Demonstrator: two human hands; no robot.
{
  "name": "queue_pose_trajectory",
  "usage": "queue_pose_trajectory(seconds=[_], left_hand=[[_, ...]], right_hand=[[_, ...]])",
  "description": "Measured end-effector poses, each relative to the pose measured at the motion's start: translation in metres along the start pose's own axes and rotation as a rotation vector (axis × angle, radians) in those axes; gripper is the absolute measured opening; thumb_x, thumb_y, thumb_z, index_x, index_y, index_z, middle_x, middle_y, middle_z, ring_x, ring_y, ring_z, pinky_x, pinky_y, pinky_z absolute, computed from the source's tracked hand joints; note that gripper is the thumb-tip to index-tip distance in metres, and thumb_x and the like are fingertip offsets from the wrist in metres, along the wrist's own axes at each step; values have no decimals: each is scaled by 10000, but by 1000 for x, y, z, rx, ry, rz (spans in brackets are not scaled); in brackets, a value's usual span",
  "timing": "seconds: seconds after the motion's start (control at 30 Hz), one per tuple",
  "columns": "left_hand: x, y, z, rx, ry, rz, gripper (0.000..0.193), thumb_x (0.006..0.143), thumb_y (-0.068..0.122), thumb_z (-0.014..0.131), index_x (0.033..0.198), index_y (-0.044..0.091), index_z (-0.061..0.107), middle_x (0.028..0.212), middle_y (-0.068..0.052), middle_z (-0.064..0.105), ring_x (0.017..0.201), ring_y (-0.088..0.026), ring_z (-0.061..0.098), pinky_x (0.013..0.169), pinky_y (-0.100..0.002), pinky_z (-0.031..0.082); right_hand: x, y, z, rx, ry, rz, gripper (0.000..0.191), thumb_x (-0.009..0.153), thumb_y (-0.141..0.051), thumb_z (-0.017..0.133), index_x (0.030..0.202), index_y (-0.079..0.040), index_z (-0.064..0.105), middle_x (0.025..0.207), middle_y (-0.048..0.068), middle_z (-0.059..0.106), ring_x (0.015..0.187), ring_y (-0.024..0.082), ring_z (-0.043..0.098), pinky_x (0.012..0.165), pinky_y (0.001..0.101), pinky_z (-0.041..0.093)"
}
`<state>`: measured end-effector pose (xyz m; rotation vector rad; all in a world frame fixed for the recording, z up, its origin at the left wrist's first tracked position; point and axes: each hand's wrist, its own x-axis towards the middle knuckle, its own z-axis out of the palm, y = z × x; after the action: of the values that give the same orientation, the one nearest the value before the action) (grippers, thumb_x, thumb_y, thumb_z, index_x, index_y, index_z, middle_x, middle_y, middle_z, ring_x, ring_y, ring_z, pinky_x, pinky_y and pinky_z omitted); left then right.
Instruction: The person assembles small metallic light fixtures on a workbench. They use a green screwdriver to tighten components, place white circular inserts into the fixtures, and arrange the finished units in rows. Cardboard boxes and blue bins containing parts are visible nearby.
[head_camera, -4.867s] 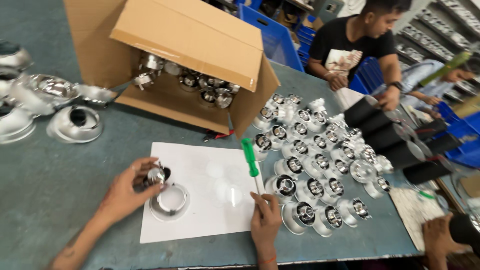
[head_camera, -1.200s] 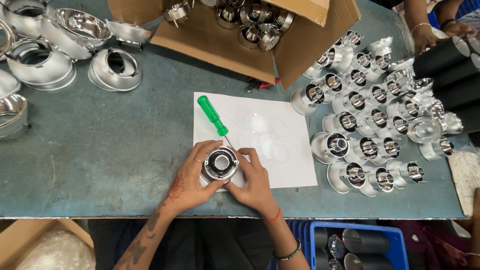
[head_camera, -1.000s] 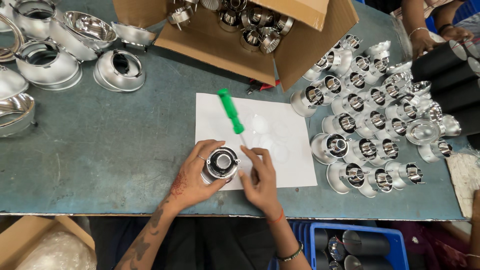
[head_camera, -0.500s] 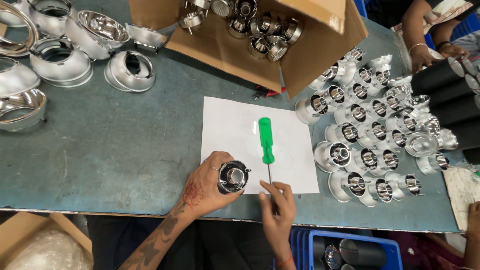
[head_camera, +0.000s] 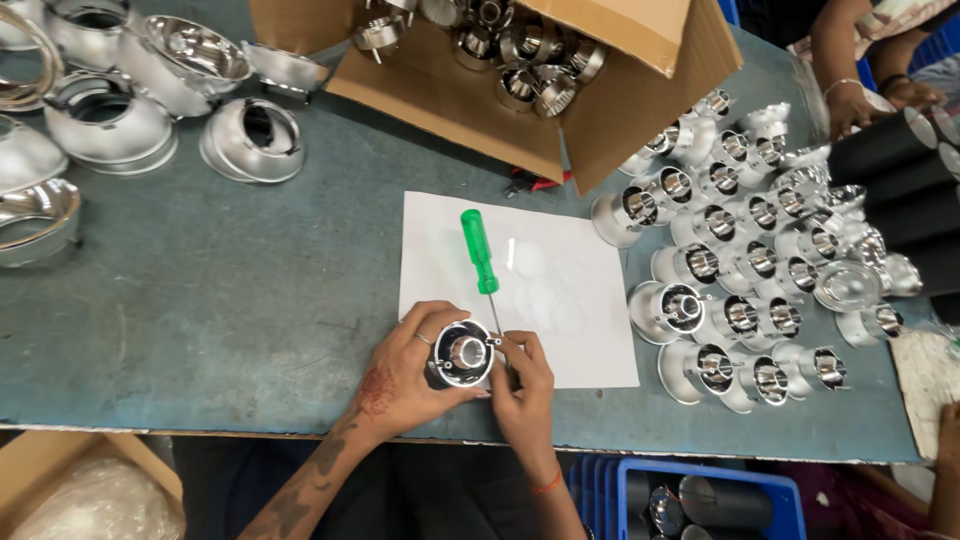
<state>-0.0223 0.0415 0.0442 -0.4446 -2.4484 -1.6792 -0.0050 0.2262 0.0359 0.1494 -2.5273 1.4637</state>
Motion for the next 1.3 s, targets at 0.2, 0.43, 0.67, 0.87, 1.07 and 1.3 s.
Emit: queue_pose_trajectory(seconds=[0.2, 0.43, 0.67, 0.87, 1.07, 1.3], left_hand=[[-3, -5, 2, -24, 37, 31, 816, 581, 307, 968, 1265, 61, 597, 1261, -113, 594, 1125, -307, 666, 904, -409, 569], [-1, -8, 4, -92, 50, -48, 853, 530, 280, 988, 1271, 94, 606, 1214, -91, 588, 1090, -258, 676, 896, -365, 582], [0, -6, 1, -117, 49, -56, 849, 517, 274, 991, 1278, 115, 648, 1207, -64, 619, 1114, -236, 676, 934, -356, 577], [3, -3, 0, -96, 34, -109, 876, 506, 290, 996, 1295, 125, 654, 1273, -53, 610, 1164, -237, 653, 967, -361, 562], [4, -1, -1, -47, -7, -208, 855, 495, 322, 992, 1258, 113, 669, 1317, -23, 595, 1194, -224, 636, 986, -362, 547], [5, -2, -1, -16, 31, -155, 893, 483, 340, 991, 1266, 73, 653, 1317, -43, 588, 1198, -247, 624, 995, -382, 532]], right_hand=[[1, -6, 1, -16, -9, -19, 245, 886, 43, 640, 1117, 26, 721, 979, 46, 604, 546, 49, 449, 478, 241, 337], [-1, -4, 1, -23, 1, -32, 255, 858, 50, 660, 1106, 30, 717, 970, 49, 608, 536, 51, 416, 474, 245, 321], [-5, -10, -2, -16, 77, -49, 350, 901, 33, 666, 1246, -5, 715, 994, 59, 649, 569, 59, 400, 486, 243, 317], [-40, -24, -28, -156, 248, -263, 442, 973, 45, 595, 1413, 16, 574, 1063, 92, 665, 826, 142, 664, 662, 263, 519], [-71, -29, -60, -555, -121, -159, 580, 770, 123, 646, 1314, -69, 704, 900, 142, 735, 643, 239, 735, 589, 338, 561], [-77, -33, -63, -451, 91, -265, 592, 810, 141, 605, 1326, -140, 668, 910, 92, 702, 795, 211, 742, 708, 271, 595]])
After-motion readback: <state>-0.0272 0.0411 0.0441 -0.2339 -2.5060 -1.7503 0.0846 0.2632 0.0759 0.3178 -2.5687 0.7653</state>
